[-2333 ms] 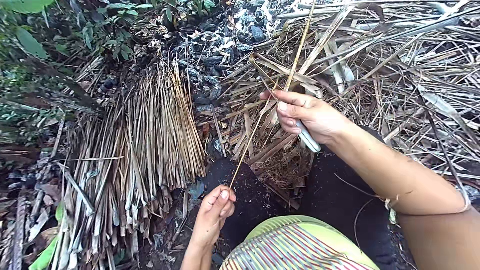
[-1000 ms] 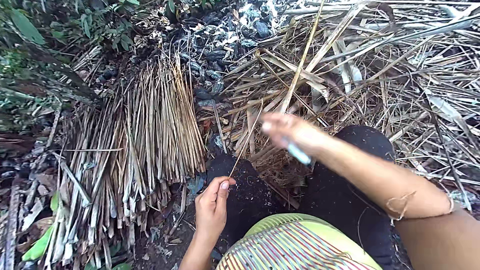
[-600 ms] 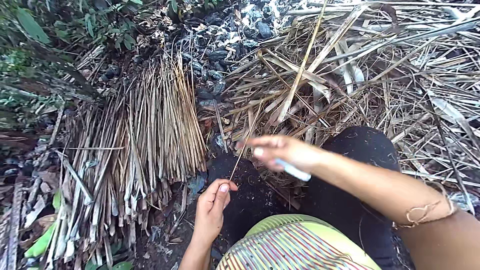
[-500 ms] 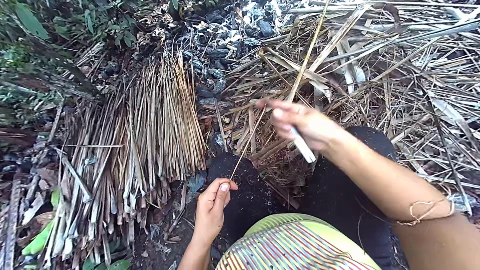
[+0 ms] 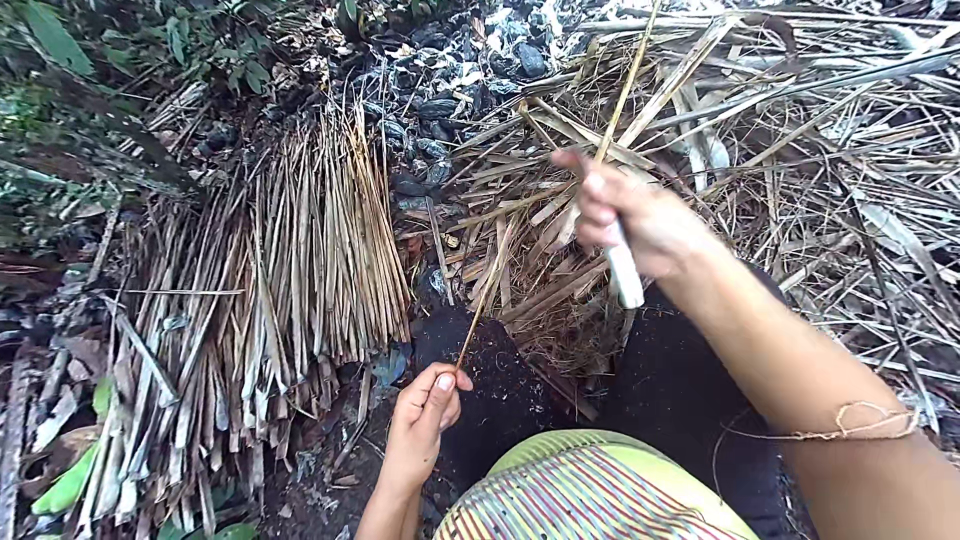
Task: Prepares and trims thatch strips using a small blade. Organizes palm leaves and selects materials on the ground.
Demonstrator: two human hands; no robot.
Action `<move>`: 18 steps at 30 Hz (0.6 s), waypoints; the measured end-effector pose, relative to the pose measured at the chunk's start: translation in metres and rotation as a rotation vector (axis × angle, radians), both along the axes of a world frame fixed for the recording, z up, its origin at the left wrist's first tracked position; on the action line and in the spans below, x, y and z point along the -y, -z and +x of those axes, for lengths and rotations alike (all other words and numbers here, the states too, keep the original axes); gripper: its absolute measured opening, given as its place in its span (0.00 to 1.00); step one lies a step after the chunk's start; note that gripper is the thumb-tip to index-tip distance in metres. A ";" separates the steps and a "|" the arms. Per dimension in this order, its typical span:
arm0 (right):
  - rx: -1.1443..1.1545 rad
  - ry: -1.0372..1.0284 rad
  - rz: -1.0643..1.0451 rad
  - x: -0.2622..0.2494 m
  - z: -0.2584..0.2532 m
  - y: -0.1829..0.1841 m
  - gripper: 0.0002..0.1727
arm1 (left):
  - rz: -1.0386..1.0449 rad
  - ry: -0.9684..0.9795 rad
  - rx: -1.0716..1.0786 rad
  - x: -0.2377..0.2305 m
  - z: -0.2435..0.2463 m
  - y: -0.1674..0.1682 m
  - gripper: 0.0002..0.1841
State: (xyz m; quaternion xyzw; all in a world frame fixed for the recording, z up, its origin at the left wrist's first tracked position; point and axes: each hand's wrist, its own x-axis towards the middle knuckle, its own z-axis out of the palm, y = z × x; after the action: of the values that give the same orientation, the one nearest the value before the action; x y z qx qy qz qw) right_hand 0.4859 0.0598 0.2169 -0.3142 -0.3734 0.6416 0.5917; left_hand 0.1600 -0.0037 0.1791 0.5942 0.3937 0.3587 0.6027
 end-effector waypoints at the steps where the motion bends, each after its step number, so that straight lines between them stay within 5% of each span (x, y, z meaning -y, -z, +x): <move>1: -0.003 0.032 0.006 0.003 0.002 -0.004 0.22 | -0.027 -0.001 0.020 0.000 0.001 -0.001 0.12; 7: 0.166 -0.643 -0.085 0.059 -0.085 0.017 0.28 | -0.156 0.084 0.185 -0.002 0.011 -0.006 0.11; 13: 0.065 -0.266 -0.053 0.022 -0.041 0.009 0.20 | -0.139 0.076 0.118 0.004 0.000 -0.001 0.12; 18: 0.173 -0.355 -0.086 0.043 -0.066 0.011 0.20 | 0.323 -0.104 -0.161 0.003 0.019 0.002 0.14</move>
State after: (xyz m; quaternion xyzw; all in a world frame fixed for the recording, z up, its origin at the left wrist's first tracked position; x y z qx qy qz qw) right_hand 0.4200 0.0166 0.2058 -0.3224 -0.4447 0.7218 0.4210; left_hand 0.1786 -0.0070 0.1775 0.6887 0.4081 0.3994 0.4468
